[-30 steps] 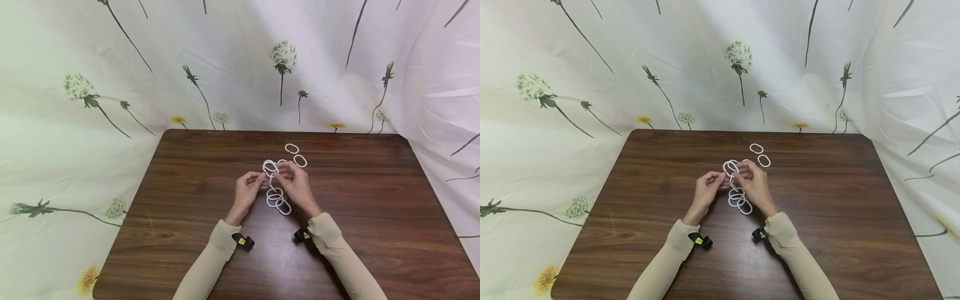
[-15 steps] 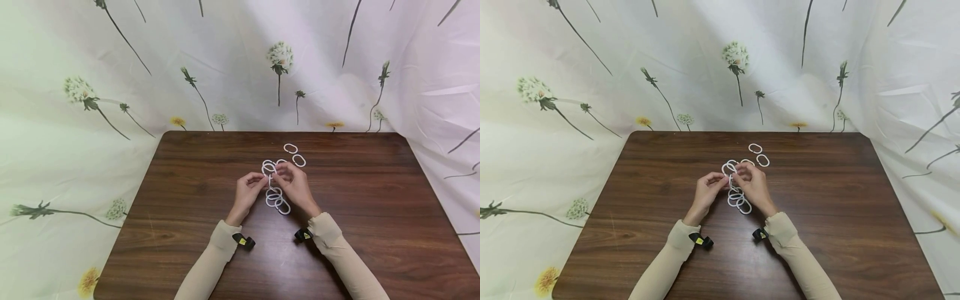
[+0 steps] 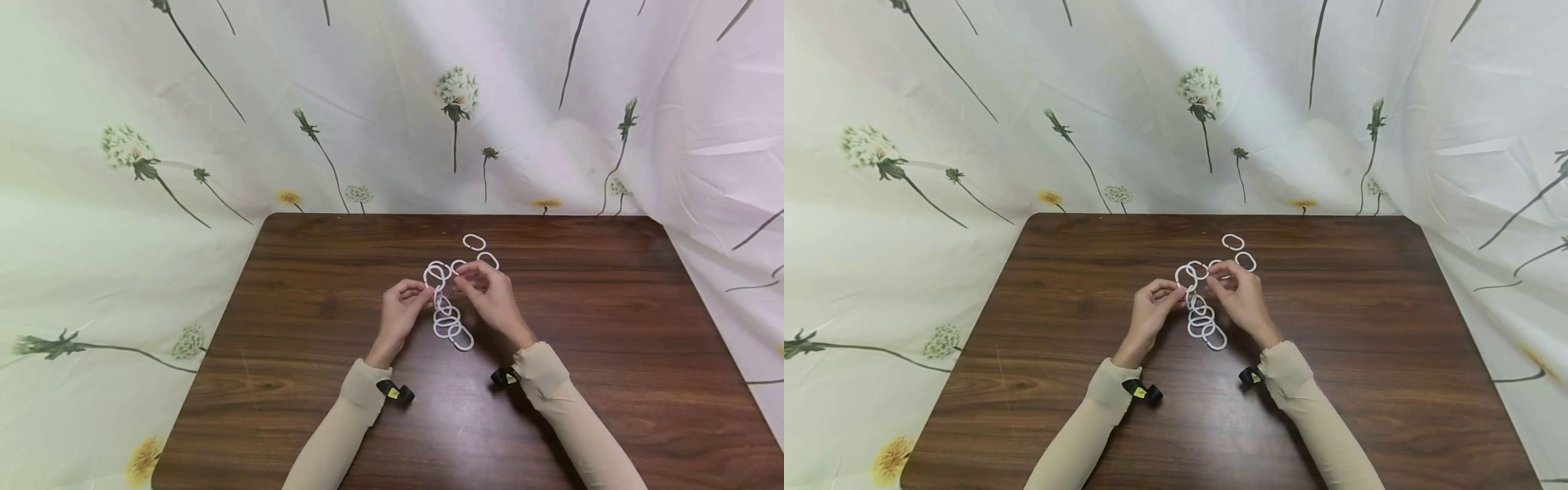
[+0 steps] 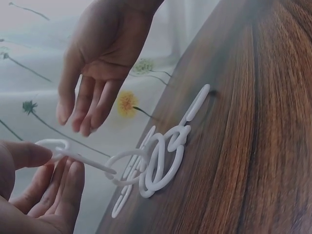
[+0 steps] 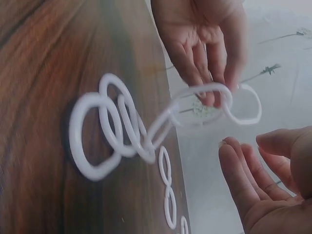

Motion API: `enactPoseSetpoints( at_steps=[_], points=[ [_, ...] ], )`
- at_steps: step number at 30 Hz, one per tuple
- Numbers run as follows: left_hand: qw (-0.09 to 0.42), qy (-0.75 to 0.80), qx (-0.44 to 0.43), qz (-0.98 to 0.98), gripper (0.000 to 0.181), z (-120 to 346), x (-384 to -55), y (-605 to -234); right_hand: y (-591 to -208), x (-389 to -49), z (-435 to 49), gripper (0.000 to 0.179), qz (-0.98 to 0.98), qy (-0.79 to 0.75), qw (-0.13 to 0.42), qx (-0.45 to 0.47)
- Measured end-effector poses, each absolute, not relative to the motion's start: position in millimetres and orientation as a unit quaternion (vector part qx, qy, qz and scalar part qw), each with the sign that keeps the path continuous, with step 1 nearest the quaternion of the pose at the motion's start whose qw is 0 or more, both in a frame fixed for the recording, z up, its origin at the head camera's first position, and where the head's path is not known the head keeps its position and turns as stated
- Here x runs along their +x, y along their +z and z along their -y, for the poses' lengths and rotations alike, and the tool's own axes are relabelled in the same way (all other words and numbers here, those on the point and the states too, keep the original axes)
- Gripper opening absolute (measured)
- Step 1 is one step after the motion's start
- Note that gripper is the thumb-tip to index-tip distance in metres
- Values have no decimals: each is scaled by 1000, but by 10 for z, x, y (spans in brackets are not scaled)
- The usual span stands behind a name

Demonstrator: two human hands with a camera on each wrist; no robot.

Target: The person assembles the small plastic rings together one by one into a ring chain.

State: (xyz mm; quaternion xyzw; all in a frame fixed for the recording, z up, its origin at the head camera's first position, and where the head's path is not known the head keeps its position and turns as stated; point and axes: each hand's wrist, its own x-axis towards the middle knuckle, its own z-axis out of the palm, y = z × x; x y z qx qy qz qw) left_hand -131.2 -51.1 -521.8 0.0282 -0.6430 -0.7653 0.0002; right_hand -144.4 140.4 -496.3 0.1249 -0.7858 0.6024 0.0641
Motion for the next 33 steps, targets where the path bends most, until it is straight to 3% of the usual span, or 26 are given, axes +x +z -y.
enactPoseSetpoints(
  at_steps=[33],
  points=[
    [8,-758,25,652,16,640,-1340,-5237,-5079,-1786,-1999,20,871,475,78,98]
  ],
)
